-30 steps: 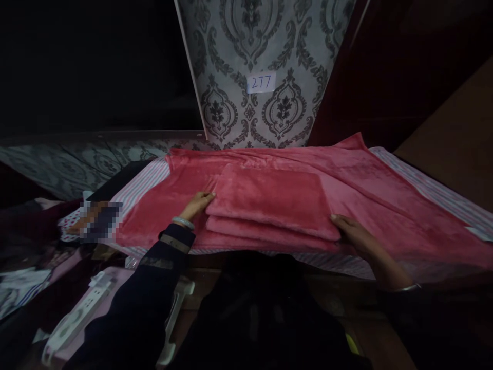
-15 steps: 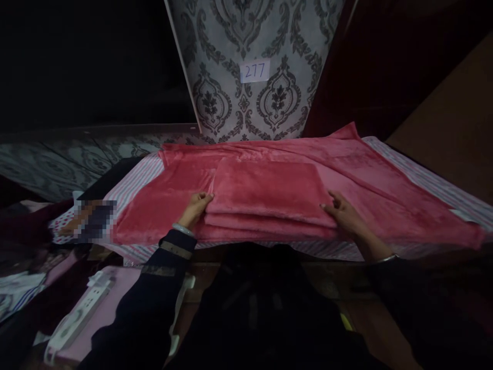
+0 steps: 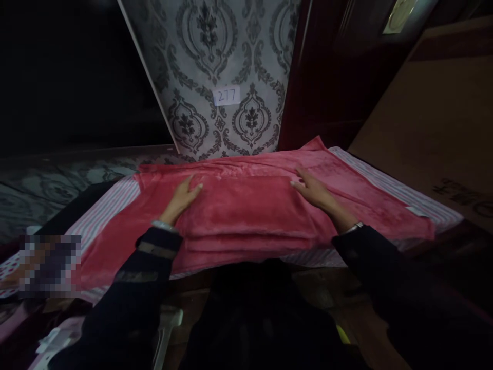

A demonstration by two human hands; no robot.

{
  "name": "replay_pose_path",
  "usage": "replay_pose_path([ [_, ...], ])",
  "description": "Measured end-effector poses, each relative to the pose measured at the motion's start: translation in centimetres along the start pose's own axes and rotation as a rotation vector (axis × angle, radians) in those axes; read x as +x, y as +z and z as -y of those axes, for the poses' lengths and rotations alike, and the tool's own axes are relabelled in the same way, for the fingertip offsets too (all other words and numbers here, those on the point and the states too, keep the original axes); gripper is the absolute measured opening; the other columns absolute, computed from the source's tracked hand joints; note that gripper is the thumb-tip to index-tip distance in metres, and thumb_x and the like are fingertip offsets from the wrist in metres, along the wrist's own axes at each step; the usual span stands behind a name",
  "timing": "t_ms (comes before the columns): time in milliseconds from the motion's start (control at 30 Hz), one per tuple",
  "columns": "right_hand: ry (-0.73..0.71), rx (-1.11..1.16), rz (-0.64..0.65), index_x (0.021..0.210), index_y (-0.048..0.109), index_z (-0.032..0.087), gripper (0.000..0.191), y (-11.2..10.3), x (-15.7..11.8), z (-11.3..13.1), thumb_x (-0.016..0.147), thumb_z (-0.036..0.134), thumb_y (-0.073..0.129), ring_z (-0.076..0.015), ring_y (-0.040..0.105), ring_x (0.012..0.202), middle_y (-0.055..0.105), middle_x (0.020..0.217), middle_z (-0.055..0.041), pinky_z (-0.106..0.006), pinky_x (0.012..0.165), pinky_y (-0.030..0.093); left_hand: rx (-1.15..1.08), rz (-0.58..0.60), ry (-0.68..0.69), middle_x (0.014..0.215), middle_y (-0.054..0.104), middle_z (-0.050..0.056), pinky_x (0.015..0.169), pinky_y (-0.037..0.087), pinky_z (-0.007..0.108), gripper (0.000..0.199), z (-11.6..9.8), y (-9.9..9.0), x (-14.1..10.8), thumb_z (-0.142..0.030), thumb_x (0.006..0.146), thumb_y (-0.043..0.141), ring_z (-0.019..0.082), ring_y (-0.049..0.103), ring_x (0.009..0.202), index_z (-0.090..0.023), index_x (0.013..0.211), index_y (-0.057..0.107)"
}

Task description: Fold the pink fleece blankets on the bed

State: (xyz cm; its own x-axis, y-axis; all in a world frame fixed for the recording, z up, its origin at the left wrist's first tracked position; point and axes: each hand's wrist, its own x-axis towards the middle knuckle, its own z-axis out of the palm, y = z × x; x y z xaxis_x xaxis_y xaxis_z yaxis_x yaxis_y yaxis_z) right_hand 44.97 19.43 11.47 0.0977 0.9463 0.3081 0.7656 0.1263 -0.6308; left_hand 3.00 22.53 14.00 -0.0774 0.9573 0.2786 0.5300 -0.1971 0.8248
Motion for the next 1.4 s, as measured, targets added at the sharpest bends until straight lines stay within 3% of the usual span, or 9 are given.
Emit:
replay_pose_path([
  [100, -0.095, -0.199, 0.035, 0.153, 0.047, 0.013, 0.059, 1.3, 4.6, 4.7, 0.1, 0.039, 0.049, -0.0321, 0.048, 0.14, 0.05, 0.154, -0.0161, -0.048, 0.117, 0.036, 0.335, 0.157, 0.215, 0.162, 0.04, 0.019, 0.126, 0.022, 0.046, 0.068, -3.7, 3.0, 3.4, -0.043, 0.091, 0.061, 0.033, 0.03, 0.154, -0.011, 0.149, 0.048],
  [200, 0.021, -0.381, 0.087, 0.15, 0.051, 0.01, 0.055, 3.9, 6.8, 7.6, 0.104, 0.041, 0.043, -0.0369, 0.049, 0.138, 0.053, 0.149, -0.021, -0.054, 0.115, 0.035, 0.629, 0.246, 0.192, 0.167, 0.029, 0.02, 0.127, 0.014, 0.055, 0.065, -5.3, 6.0, 5.2, -0.039, 0.097, 0.051, 0.033, 0.019, 0.158, -0.011, 0.155, 0.04],
  [333, 0.093, -0.439, 0.13, 0.142, 0.057, 0.007, 0.055, 8.6, 6.1, 6.9, 0.107, 0.044, 0.034, -0.0389, 0.052, 0.132, 0.058, 0.141, -0.0246, -0.06, 0.111, 0.035, 0.827, 0.256, 0.078, 0.166, 0.032, 0.02, 0.126, 0.015, 0.059, 0.062, -3.0, 8.9, 5.1, -0.044, 0.101, 0.041, 0.034, 0.022, 0.157, -0.012, 0.155, 0.042],
  [500, -0.001, -0.505, 0.02, 0.143, 0.056, 0.011, 0.053, 12.9, 4.0, 3.4, 0.106, 0.043, 0.035, -0.0355, 0.048, 0.133, 0.06, 0.14, -0.02, -0.057, 0.115, 0.028, 0.95, 0.146, 0.096, 0.163, 0.037, 0.022, 0.122, 0.025, 0.061, 0.063, 1.7, 11.0, 3.7, -0.047, 0.102, 0.035, 0.036, 0.03, 0.153, -0.01, 0.152, 0.045],
  [633, -0.021, -0.499, 0.0, 0.142, 0.057, 0.012, 0.054, 13.8, 4.0, 2.0, 0.107, 0.044, 0.032, -0.0357, 0.048, 0.131, 0.062, 0.137, -0.0191, -0.057, 0.114, 0.028, 0.953, 0.157, 0.09, 0.161, 0.039, 0.023, 0.116, 0.034, 0.062, 0.064, 2.8, 11.3, 3.8, -0.049, 0.103, 0.031, 0.037, 0.033, 0.151, -0.011, 0.151, 0.046],
  [867, -0.018, -0.493, 0.017, 0.144, 0.055, 0.013, 0.054, 13.9, 4.3, 1.4, 0.107, 0.045, 0.034, -0.036, 0.048, 0.13, 0.061, 0.137, -0.0191, -0.057, 0.115, 0.026, 0.927, 0.172, 0.037, 0.161, 0.039, 0.024, 0.113, 0.039, 0.06, 0.067, 3.2, 10.8, 4.2, -0.052, 0.102, 0.033, 0.039, 0.033, 0.15, -0.01, 0.153, 0.043],
  [1400, -0.042, -0.497, -0.001, 0.145, 0.054, 0.014, 0.052, 13.7, 3.7, 1.7, 0.106, 0.042, 0.036, -0.034, 0.048, 0.132, 0.06, 0.139, -0.0187, -0.056, 0.115, 0.026, 0.904, 0.117, -0.021, 0.156, 0.044, 0.026, 0.116, 0.035, 0.056, 0.068, 2.1, 10.4, 3.3, -0.055, 0.101, 0.035, 0.037, 0.038, 0.148, -0.011, 0.152, 0.043],
])
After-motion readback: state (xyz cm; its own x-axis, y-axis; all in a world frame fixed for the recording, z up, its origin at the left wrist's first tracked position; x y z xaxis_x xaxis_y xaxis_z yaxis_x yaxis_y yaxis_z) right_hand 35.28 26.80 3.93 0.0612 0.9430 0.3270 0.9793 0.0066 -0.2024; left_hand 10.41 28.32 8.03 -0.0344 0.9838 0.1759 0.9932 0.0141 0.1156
